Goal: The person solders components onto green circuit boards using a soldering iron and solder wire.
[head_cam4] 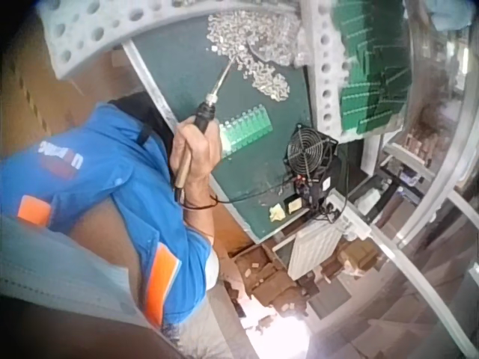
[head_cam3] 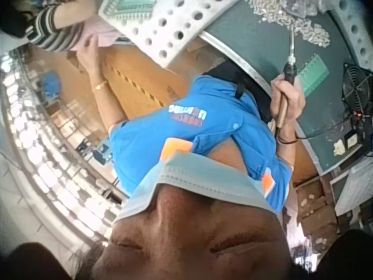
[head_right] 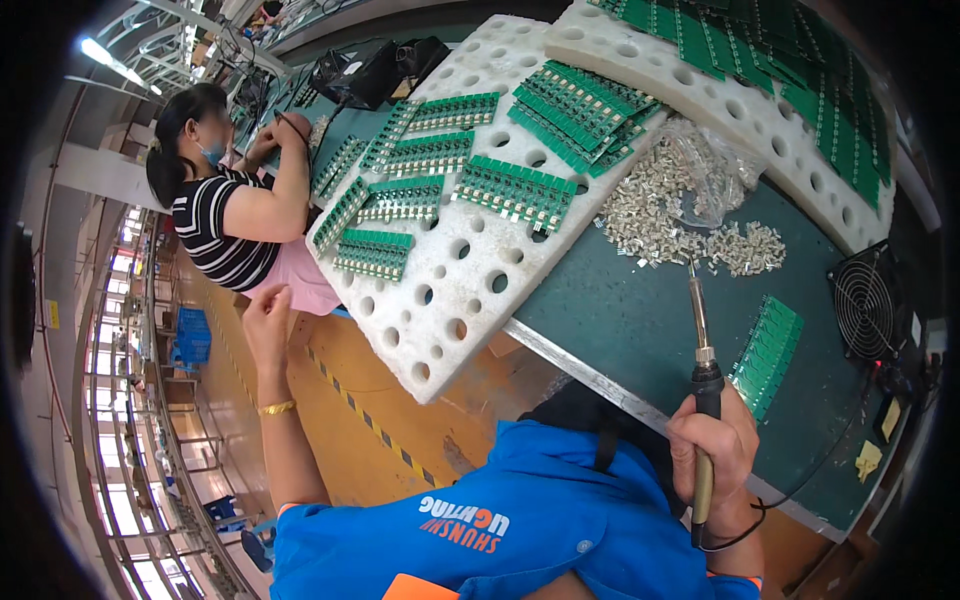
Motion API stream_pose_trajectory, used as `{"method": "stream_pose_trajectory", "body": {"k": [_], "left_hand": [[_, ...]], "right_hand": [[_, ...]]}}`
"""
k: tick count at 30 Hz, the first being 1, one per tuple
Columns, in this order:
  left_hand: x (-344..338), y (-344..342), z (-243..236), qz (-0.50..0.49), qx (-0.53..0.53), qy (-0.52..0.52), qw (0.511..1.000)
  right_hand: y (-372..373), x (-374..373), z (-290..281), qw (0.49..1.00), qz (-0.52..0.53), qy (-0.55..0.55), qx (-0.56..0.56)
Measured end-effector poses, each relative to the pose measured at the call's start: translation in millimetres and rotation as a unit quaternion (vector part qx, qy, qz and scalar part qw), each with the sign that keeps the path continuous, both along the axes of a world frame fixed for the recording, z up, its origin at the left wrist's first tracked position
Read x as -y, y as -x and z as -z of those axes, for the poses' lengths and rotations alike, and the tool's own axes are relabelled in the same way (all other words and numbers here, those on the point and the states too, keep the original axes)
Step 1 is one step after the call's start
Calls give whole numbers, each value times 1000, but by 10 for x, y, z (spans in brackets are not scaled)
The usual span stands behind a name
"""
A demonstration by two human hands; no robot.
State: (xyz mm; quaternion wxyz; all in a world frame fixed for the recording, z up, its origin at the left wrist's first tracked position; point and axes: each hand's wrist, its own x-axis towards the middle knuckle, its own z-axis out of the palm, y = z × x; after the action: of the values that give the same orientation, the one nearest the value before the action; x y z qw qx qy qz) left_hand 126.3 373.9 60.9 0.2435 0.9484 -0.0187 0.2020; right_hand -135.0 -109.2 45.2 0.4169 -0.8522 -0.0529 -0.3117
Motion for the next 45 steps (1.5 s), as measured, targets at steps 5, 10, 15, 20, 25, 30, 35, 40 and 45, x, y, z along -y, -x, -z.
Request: {"method": "stream_pose_trajectory", "body": {"k": [5, 10, 15, 20, 25, 30, 35, 40, 45], "left_hand": [[314, -477, 265, 36, 15, -176, 984], [379, -693, 278, 59, 4, -226, 972], [386, -747, 289, 89, 3, -248, 965], [366, -745, 304, 110, 24, -270, 956], [380, -708, 411, 99, 62, -289, 950], [269, -769, 419, 132, 110, -239, 956], [357, -837, 300, 146, 146, -250, 946], [325, -951, 243, 118, 162, -249, 947], [323, -903, 101, 88, 193, -238, 948]], "right_hand": [[23, -81, 48, 999, 35, -2, -10], [72, -80, 105, 997, 76, -20, -15], [33, -114, 136, 996, 77, -37, -23], [3, -136, 94, 996, 70, -39, -27], [3, -132, 134, 996, 76, -48, -28], [26, -131, 131, 995, 84, -38, -26], [14, -141, 147, 995, 90, -45, -17], [2, -144, 119, 995, 87, -43, -11], [70, -103, 161, 994, 99, -46, -7]]}}
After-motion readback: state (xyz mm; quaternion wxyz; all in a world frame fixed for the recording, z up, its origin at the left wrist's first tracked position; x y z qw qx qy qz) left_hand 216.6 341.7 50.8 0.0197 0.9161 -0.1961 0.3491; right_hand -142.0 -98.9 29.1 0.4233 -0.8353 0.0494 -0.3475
